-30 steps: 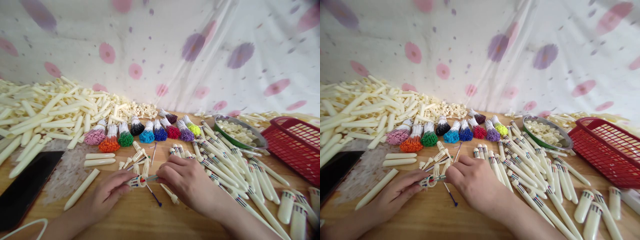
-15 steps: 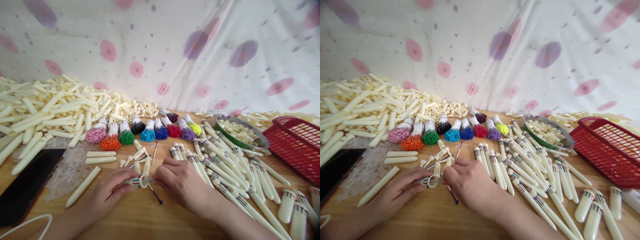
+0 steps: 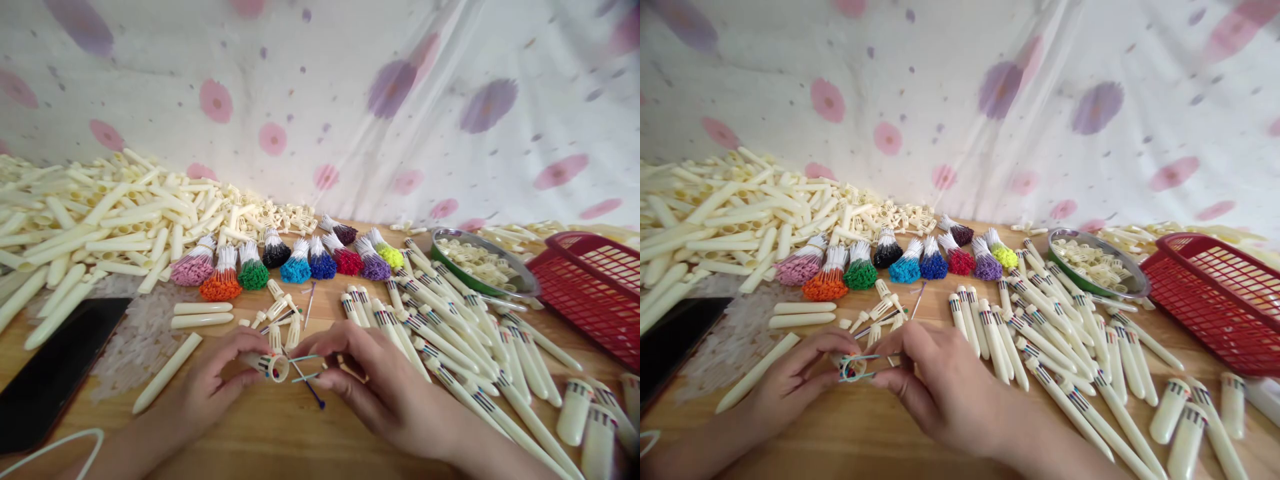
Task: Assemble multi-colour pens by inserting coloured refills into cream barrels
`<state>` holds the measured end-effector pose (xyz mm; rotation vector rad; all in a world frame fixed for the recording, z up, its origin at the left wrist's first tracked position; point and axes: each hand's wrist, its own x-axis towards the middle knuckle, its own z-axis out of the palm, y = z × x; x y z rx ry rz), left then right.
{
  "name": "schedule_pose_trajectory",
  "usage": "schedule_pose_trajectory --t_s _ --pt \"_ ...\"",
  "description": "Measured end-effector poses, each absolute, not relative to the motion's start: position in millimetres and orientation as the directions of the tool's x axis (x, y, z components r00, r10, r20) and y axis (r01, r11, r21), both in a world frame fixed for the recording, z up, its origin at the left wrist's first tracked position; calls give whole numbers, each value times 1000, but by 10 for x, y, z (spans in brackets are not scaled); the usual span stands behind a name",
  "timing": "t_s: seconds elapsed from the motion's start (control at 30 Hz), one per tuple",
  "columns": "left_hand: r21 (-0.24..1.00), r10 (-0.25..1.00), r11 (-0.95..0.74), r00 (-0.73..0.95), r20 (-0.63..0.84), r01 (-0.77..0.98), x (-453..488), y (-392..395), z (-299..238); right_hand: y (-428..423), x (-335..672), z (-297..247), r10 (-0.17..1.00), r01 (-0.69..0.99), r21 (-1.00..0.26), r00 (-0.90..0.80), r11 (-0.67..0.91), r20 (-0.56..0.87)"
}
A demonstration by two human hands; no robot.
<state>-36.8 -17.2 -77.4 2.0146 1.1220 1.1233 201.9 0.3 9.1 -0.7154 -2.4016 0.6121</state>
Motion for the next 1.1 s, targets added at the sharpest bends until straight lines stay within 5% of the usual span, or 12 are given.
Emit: schedule_pose_trajectory --t_s 0.37,0.6,0.73,0.8,0.87,0.97,1.03,1.1 --pt "841 924 -370 250 289 395 -340 -176 -795 -78 1918 17 688 400 -675 -690 620 224" --pt "867 937 -339 214 277 365 -305 -175 -789 17 1889 -64 759 169 -964 -649 207 49" --pt "880 952 -302 162 259 367 -361 -153 -826 235 1904 -233 833 106 -993 -553 58 -11" --pt "895 958 -287 126 259 343 -377 -143 -841 374 1934 -355 924 379 -904 -380 199 44" --pt "908 961 -276 86 262 314 -381 -133 -857 472 1952 -480 951 746 -591 -267 306 156" --pt "925 966 -256 38 256 281 -378 -119 -876 508 1936 -602 923 925 -123 -333 359 191" --pt "928 967 -253 32 254 274 -378 -110 -883 518 1924 -594 912 921 -28 -379 388 154" --pt "923 966 -255 34 256 290 -382 -104 -888 605 1955 -502 935 937 -66 -333 342 121"
